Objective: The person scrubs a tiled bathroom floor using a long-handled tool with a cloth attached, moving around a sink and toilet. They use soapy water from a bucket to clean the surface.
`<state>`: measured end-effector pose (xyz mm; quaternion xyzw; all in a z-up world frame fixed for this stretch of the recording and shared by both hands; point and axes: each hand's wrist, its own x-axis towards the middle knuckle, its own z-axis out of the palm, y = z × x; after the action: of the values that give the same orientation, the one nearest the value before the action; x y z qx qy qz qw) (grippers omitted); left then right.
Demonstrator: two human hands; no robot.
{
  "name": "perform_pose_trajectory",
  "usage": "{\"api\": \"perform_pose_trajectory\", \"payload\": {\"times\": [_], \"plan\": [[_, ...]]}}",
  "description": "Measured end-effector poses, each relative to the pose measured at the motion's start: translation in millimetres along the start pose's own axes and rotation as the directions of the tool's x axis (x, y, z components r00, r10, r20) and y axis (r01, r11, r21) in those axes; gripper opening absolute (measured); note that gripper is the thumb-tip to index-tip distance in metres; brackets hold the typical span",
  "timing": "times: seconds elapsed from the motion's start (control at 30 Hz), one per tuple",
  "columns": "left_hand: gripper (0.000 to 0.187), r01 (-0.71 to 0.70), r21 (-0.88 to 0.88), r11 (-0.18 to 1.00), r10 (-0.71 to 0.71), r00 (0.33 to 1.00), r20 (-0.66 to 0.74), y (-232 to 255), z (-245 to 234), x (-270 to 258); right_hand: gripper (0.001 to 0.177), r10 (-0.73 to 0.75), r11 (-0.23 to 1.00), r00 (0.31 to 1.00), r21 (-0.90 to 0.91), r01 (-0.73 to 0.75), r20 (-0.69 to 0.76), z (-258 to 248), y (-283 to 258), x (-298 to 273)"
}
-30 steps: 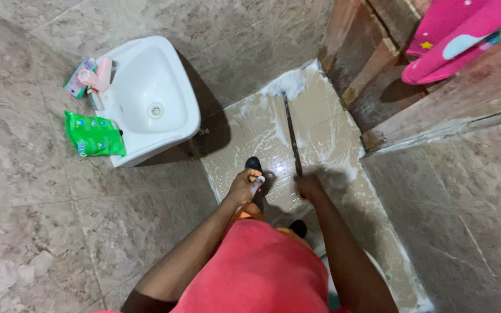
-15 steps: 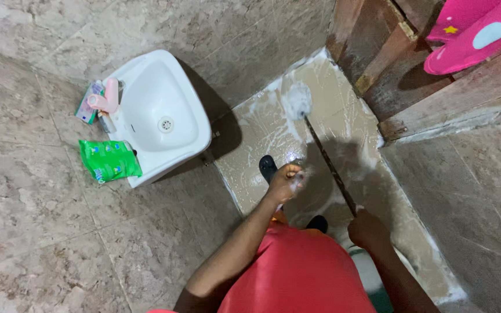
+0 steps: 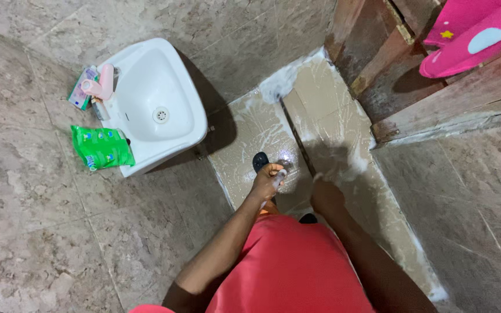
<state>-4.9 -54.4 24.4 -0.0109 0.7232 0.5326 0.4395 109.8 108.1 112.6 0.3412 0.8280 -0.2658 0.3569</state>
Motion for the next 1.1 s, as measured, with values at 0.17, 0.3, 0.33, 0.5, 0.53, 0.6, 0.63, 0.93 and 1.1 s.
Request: {"api": "perform_pose_trajectory", "payload": {"times": [0.17,0.3,0.33,0.5,0.53,0.6,0.63,0.93,1.1], "plan": [[0.022,-0.166,-0.177,0.97,0.182,0.98,0.077,-44.5,14.5,26.4,0.028,-0.149,0.989,0.988,-0.022,0.148,-0.048,50.2,62.8,-36.2],[0.025,-0.244,-0.174,0.954,0.265,0.958,0.107,-53.0,21.0,30.9,0.031,-0.18,0.983,0.981,-0.041,0.177,-0.071,54.0,47.0,-33.9],[0.025,-0.167,-0.129,0.977,0.177,0.982,0.066,-49.3,19.4,25.4,0.036,-0.198,0.979,0.978,-0.067,0.193,-0.074,52.0,32.3,-27.2],[0.02,-0.097,-0.004,0.995,0.097,0.995,-0.022,-35.1,12.9,8.6,0.023,-0.254,0.966,0.951,0.013,0.26,-0.177,57.9,-25.4,28.9],[0.021,-0.146,0.028,0.989,0.147,0.989,-0.005,-41.2,13.0,9.1,0.022,-0.25,0.967,0.95,0.008,0.256,-0.188,61.2,-22.9,36.9],[0.024,-0.248,0.097,0.964,0.246,0.969,0.036,-57.5,9.4,17.6,0.023,-0.252,0.967,0.948,-0.011,0.254,-0.195,68.7,-9.6,41.5],[0.022,-0.256,0.0,0.967,0.255,0.965,0.06,-66.6,11.4,25.2,0.025,-0.249,0.968,0.948,-0.025,0.249,-0.198,68.7,6.5,38.6],[0.019,-0.324,0.008,0.946,0.319,0.936,0.151,-69.9,23.6,1.1,0.033,-0.075,0.993,0.997,-0.086,0.076,0.015,58.3,90.2,-62.6],[0.019,-0.134,-0.005,0.991,0.134,0.99,0.031,-70.1,21.6,5.3,0.031,-0.13,0.991,0.991,-0.024,0.129,-0.037,55.8,45.7,-71.4]]}}
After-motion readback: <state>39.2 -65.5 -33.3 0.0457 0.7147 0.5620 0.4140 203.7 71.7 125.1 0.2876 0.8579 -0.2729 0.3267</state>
